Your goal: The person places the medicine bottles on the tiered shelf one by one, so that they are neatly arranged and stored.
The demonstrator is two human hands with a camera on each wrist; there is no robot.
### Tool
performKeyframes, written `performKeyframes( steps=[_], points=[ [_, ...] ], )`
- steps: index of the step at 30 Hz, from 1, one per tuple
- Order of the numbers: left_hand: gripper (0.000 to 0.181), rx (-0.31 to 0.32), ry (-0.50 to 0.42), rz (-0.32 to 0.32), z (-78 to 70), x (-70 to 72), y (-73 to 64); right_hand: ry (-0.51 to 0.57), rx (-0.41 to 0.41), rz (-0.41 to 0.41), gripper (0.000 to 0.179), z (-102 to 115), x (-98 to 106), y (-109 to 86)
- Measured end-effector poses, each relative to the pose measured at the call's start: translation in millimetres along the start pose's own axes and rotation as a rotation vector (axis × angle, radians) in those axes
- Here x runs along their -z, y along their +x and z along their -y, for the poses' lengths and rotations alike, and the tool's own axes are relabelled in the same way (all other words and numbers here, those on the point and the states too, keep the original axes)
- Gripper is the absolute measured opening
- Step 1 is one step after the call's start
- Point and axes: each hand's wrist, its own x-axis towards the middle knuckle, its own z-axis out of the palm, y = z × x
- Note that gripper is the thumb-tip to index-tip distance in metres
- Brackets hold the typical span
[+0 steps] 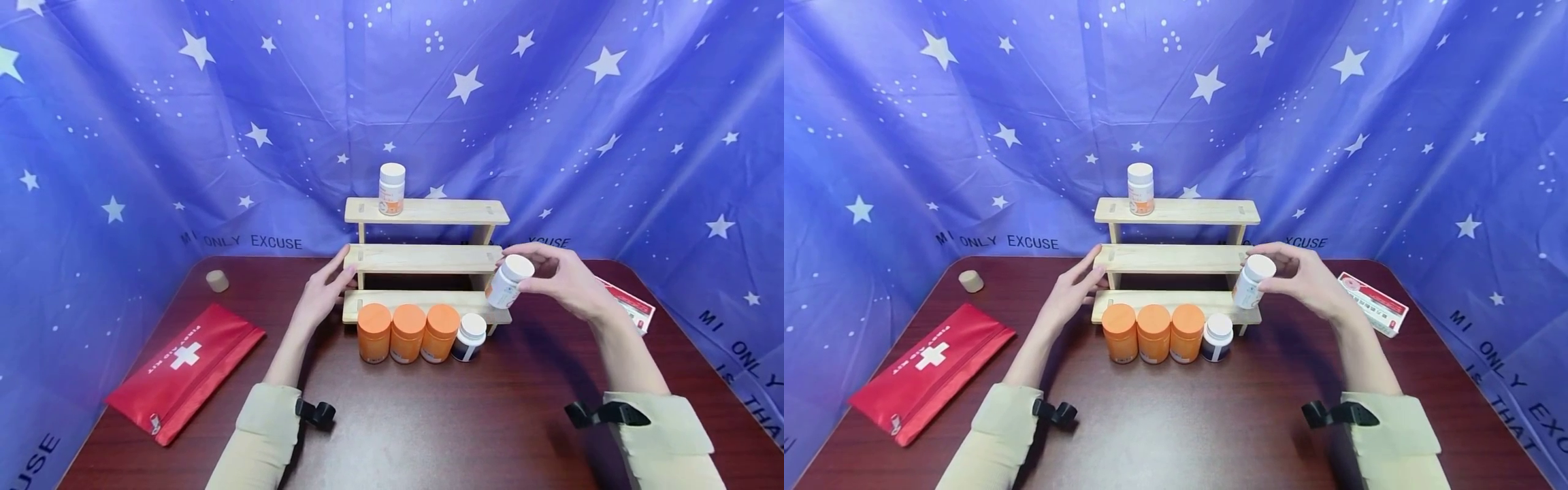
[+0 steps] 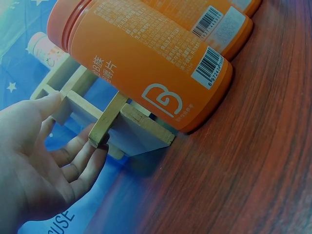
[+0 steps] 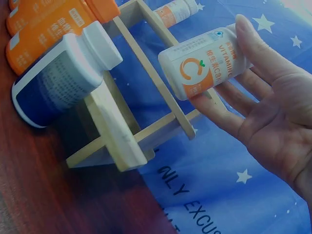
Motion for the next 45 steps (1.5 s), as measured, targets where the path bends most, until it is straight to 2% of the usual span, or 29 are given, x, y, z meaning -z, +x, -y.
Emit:
performKeyframes(
  steps=[2, 3, 5, 11, 14, 19, 22, 29, 33, 45],
  points=[
    [0.055, 0.013, 0.002, 0.004, -1.9, -1.2, 0.2, 0.068, 0.007, -0.001, 0.049, 2, 2, 3.9],
    [0.055, 0.012, 0.004, 0.0, 1.9, -2.2, 2.5, 0.102, 0.013, -0.001, 0.048, 3, 4, 6.2],
    [0.054, 0.016, 0.002, -0.001, -2.4, -2.6, 0.2, 0.126, 0.016, -0.01, 0.047, 6, 5, 11.2],
    [0.056, 0.03, -0.014, 0.018, -17.1, -0.6, -7.2, 0.056, -0.02, -0.05, 0.041, 23, 8, 31.9],
    [0.056, 0.03, -0.019, 0.017, -11.4, -0.5, -4.8, 0.049, -0.025, -0.049, 0.04, 32, 8, 45.6],
    [0.057, 0.005, -0.008, -0.001, 4.2, -1.1, 1.5, 0.12, 0.007, -0.014, 0.037, 40, 6, 71.2],
    [0.057, -0.01, -0.001, -0.01, 8.0, -1.1, 2.7, 0.126, 0.015, 0.002, 0.034, 44, 5, 85.0],
    [0.057, -0.016, -0.006, -0.014, 7.6, -1.2, 3.0, 0.077, -0.034, 0.005, 0.033, 57, -1, 114.2],
    [0.056, -0.012, 0.002, -0.009, 6.6, -0.8, 2.6, 0.092, -0.059, -0.006, 0.034, 62, -6, 131.2],
    [0.057, 0.033, -0.004, 0.015, 5.4, -1.5, 6.1, 0.125, -0.098, -0.05, 0.031, 61, -22, 173.7]
  ],
)
